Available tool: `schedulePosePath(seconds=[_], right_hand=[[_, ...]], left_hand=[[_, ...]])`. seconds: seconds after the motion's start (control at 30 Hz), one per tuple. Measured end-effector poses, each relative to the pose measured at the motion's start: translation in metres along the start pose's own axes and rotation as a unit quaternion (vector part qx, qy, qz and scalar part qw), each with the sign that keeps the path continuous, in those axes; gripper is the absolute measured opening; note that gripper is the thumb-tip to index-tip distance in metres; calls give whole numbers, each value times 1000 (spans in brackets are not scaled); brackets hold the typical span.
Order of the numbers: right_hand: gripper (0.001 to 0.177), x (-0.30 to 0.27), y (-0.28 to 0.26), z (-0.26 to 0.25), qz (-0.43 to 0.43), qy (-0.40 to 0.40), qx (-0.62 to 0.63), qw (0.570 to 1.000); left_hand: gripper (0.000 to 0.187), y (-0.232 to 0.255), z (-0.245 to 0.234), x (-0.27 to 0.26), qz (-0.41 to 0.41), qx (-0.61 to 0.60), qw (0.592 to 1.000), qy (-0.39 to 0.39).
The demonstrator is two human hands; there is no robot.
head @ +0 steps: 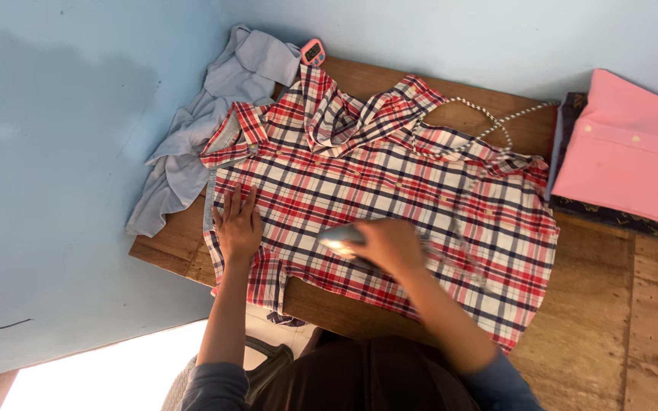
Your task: The person irons a pink shirt and a plaid shirt on a wooden table. They smooth the fabric with their hands, use a steam iron to press the garments, and fold the pink shirt before moving to the plaid one. The person irons the sleeves and body of the plaid shirt, adjusting the fabric as needed.
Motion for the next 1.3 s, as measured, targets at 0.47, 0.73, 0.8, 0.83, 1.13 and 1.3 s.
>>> schedulePosePath(seconds=[0.47,0.73,0.8,0.83,1.13,1.3], right_hand=[[57,-111,45,-31,84,-51,-64,993],[55,-103,25,-16,76,-19,-23,997],[52,-74,-9,2,44,-22,-5,999],[50,-64,-25,10,30,-35,-10,999],[55,-129,23,-25,102,22,22,994],[55,-205,87,-48,178,-26,-62,982]], left_hand=[[53,-13,19,2,21,21,999,-41],[60,63,41,2,154,170,966,-122],[59,99,50,-12,229,106,960,-122],[58,103,54,-17,213,86,963,-138],[63,108,54,-30,185,76,966,-165],[64,104,63,-29,173,92,963,-187]])
Point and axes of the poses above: each hand's wrist, its own x-axis towards the middle knuckle, its own z-axis out of the palm, y = z × x, the point moved 8 cm from there along x, towards the middle knuckle, and after that the axes turned 3 degrees about -y, right-handed, at the moved point
